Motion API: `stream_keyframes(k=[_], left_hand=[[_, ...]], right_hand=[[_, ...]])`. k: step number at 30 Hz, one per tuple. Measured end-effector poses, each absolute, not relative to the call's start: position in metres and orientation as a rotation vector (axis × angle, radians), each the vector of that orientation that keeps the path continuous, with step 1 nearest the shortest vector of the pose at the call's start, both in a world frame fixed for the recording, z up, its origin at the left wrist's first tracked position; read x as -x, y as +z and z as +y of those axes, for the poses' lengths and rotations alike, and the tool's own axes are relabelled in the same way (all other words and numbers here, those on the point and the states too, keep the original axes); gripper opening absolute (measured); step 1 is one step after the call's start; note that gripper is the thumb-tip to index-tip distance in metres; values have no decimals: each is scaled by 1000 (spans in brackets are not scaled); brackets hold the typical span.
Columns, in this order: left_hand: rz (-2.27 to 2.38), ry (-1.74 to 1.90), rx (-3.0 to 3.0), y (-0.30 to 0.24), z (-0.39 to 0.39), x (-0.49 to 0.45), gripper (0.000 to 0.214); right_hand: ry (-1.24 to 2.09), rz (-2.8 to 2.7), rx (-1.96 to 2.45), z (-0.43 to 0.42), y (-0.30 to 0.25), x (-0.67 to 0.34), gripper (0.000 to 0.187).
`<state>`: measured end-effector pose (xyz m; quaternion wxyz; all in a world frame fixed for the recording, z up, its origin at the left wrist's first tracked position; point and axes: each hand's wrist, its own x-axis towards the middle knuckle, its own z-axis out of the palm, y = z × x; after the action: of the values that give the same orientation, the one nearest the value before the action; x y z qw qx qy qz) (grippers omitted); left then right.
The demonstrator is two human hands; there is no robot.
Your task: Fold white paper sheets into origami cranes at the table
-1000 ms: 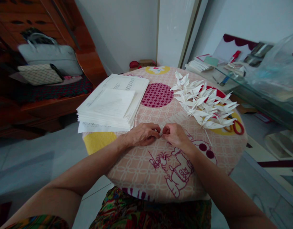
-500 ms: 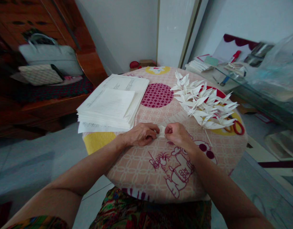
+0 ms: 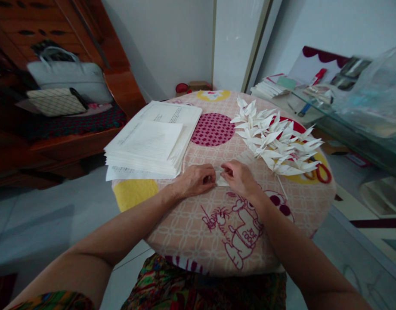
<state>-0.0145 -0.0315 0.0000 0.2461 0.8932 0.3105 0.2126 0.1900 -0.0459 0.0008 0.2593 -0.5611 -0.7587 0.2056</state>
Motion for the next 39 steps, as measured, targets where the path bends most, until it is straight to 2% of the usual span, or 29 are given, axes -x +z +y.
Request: stream_keyframes(k=[6, 12, 15, 20, 22, 25, 27, 29, 34, 39], left_hand=[[1094, 645, -2326, -1, -35, 6, 32], [1172, 620, -2355, 0, -36, 3, 36], [1172, 710, -2295, -2, -36, 4, 44], [1101, 988, -1938, -10, -24, 8, 71], [1084, 1156, -1728, -11, -18, 10, 70], [1080, 1432, -1441, -9, -12, 11, 58], [1044, 1493, -1283, -6, -12, 11, 49], [1008, 1395, -1189, -4, -15, 10, 44], [933, 816, -1238, -6, -22, 4, 40], [913, 809, -1208, -6, -23, 0, 39]], right_hand=[[673, -2061, 1525, -39, 2, -189, 19], [741, -2033, 1458, -38, 2, -189, 5], [895, -1894, 1427, -36, 1, -190, 4], [1175, -1519, 1379, -35, 0, -194, 10], [1232, -1364, 1360, -35, 0, -195, 14], [1242, -1176, 1337, -35, 1, -195, 18], [1231, -1068, 1315, -35, 1, -194, 20], [1218, -960, 1277, -34, 0, -192, 21], [1228, -829, 1220, -36, -3, -186, 24], [1271, -944, 1220, -42, -4, -180, 25]])
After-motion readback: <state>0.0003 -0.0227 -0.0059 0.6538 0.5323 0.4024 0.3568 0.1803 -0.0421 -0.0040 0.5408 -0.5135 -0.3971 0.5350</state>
